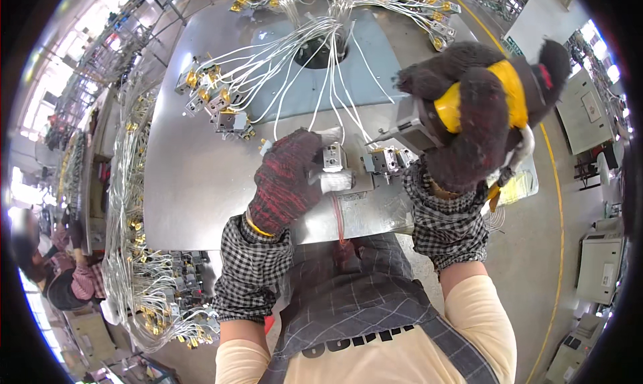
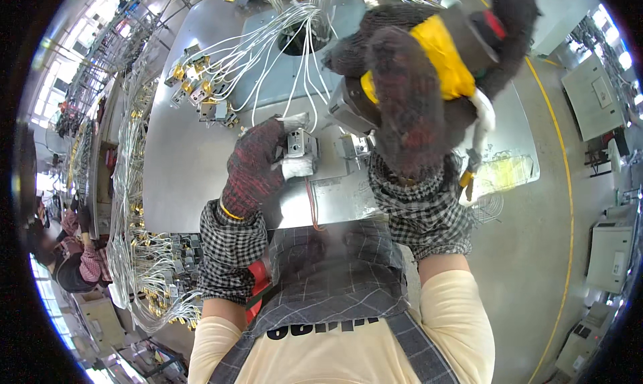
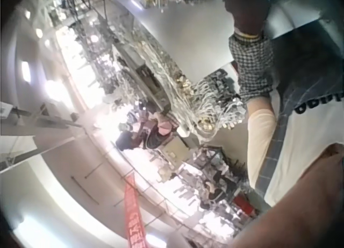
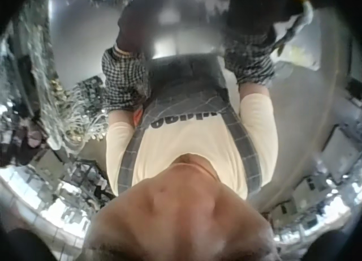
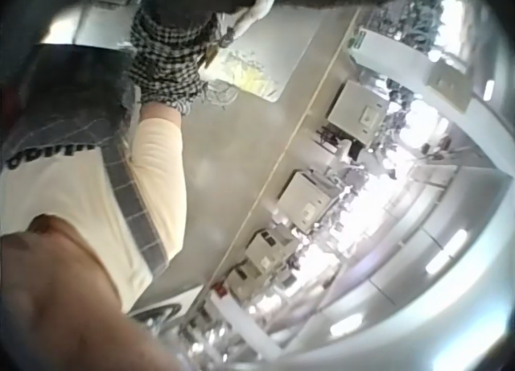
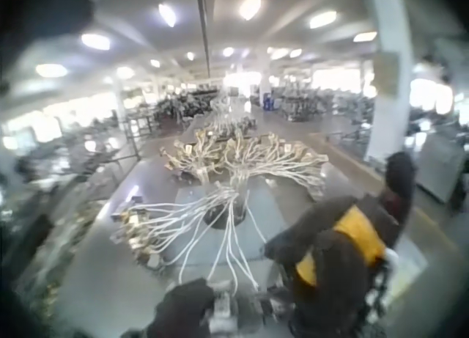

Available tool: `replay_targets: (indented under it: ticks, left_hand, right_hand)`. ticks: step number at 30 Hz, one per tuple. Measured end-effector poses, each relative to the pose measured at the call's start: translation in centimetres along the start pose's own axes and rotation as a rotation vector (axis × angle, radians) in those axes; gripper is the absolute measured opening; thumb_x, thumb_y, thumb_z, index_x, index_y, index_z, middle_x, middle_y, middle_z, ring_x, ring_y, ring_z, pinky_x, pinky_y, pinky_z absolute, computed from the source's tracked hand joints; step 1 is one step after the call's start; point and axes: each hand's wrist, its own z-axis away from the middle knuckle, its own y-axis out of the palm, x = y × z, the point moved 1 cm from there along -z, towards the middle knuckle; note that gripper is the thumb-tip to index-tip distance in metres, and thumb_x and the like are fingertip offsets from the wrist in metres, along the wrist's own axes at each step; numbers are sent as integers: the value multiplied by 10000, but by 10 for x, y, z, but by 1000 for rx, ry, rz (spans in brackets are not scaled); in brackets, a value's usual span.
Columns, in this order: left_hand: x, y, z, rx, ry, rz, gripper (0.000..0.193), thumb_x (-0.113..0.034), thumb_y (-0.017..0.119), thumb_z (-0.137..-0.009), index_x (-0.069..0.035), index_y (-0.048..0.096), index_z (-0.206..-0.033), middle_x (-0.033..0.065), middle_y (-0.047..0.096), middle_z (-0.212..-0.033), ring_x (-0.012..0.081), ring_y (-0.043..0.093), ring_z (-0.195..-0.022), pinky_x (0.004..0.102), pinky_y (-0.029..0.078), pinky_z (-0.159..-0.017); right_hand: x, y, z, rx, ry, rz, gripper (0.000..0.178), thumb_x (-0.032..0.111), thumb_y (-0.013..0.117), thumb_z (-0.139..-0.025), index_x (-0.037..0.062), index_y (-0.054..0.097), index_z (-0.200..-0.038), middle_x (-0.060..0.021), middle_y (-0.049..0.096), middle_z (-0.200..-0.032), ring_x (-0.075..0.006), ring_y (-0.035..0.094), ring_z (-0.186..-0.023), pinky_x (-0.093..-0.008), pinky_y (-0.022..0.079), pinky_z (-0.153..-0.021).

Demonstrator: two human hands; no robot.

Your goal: Using an electric screwdriver to tighten screws on an electronic component at an assembly station.

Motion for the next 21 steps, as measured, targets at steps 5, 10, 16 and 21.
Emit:
replay_targets:
  ticks: [5,10,16,21]
  left_hand:
    - [-8,0,-2,81,-43,-200,541,-265,840,-716,-73,628,-1176,66,699,-912,177,675,-819,306,532,-731]
    - [-6,0,-4,114,-79,-80,329,-128,748,-791,-47,607,-1078,58,680,-898,129,661,-816,284,539,-733]
    - [-13,2,-2,10,-149,119,437,-249,779,-762,-46,622,-1116,39,671,-866,114,644,-777,270,510,-695]
    - [-6,0,-6,60,-58,-7,518,-255,787,-771,-26,597,-1195,54,680,-927,131,648,-833,282,521,-755]
  right_hand:
    - [39,-39,-1,-87,-51,-10,460,200,558,-933,29,439,-1344,-212,637,-940,-260,643,-761,-525,555,-732]
    - [99,-108,17,-316,-42,-89,520,290,501,-951,-10,408,-1365,-237,618,-951,-352,641,-765,-567,566,-697]
    - [135,-205,63,-622,106,494,499,520,635,-898,83,522,-1111,-60,541,-895,-230,592,-788,-398,524,-773]
    - [123,-282,132,-602,432,609,381,386,554,-984,94,470,-1215,-63,544,-1082,-216,579,-988,-377,512,-843]
